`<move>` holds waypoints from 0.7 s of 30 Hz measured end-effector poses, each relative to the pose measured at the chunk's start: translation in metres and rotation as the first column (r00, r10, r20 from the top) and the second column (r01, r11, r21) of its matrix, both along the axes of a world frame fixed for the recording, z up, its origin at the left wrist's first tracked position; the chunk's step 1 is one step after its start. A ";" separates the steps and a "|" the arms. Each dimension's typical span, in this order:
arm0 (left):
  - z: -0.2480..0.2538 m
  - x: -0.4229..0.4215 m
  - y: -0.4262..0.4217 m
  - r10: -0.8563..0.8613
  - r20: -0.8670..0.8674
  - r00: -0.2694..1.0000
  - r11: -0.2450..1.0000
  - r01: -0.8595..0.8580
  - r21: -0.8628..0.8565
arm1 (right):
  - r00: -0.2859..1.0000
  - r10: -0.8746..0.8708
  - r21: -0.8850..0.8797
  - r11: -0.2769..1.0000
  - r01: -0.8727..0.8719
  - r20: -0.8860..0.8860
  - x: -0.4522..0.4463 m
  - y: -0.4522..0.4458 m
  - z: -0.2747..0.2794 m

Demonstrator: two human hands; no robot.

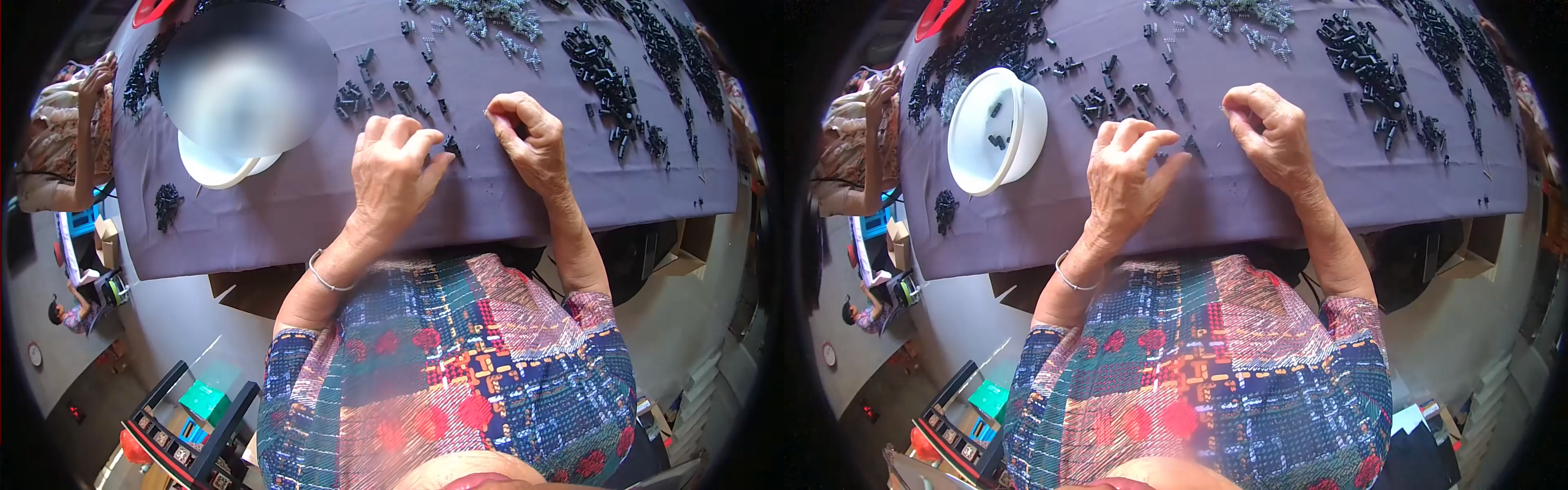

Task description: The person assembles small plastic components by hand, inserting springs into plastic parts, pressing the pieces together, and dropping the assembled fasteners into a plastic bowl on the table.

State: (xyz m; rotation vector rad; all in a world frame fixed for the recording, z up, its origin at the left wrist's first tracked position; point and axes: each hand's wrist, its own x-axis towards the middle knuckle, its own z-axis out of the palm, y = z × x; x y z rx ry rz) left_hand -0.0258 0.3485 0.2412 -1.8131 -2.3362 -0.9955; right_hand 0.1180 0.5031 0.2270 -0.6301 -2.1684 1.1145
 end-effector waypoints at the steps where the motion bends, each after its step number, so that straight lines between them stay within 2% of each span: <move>1: -0.001 0.000 0.002 -0.010 -0.005 1.000 1.000 0.010 -0.002 | 1.000 -0.002 0.007 1.000 0.002 -0.009 0.000 0.000 0.000; 4: 0.007 -0.002 0.000 0.007 0.005 1.000 0.999 -0.007 0.037 | 1.000 0.016 0.033 0.999 -0.015 -0.025 0.001 0.000 0.003; 8: 0.008 -0.032 -0.012 0.198 -0.035 0.980 0.977 -0.195 0.083 | 0.997 -0.010 0.050 0.999 0.013 -0.074 -0.001 -0.001 0.002; 11: 0.009 -0.050 -0.010 0.239 -0.060 0.969 0.969 -0.233 0.085 | 0.998 -0.027 0.037 0.999 0.029 -0.056 -0.002 -0.003 0.001; 15: 0.005 -0.060 0.019 0.185 -0.077 0.980 0.981 -0.179 0.077 | 0.998 -0.024 0.062 0.998 0.028 -0.060 -0.003 -0.003 -0.002; 19: -0.002 -0.070 0.037 0.067 -0.086 0.994 0.992 -0.075 -0.101 | 0.999 -0.023 0.074 0.997 0.026 -0.046 -0.004 -0.003 -0.001; 21: -0.004 -0.071 0.040 0.065 -0.065 0.996 0.992 -0.072 -0.102 | 0.998 -0.020 0.069 0.997 0.023 -0.052 -0.004 -0.003 -0.002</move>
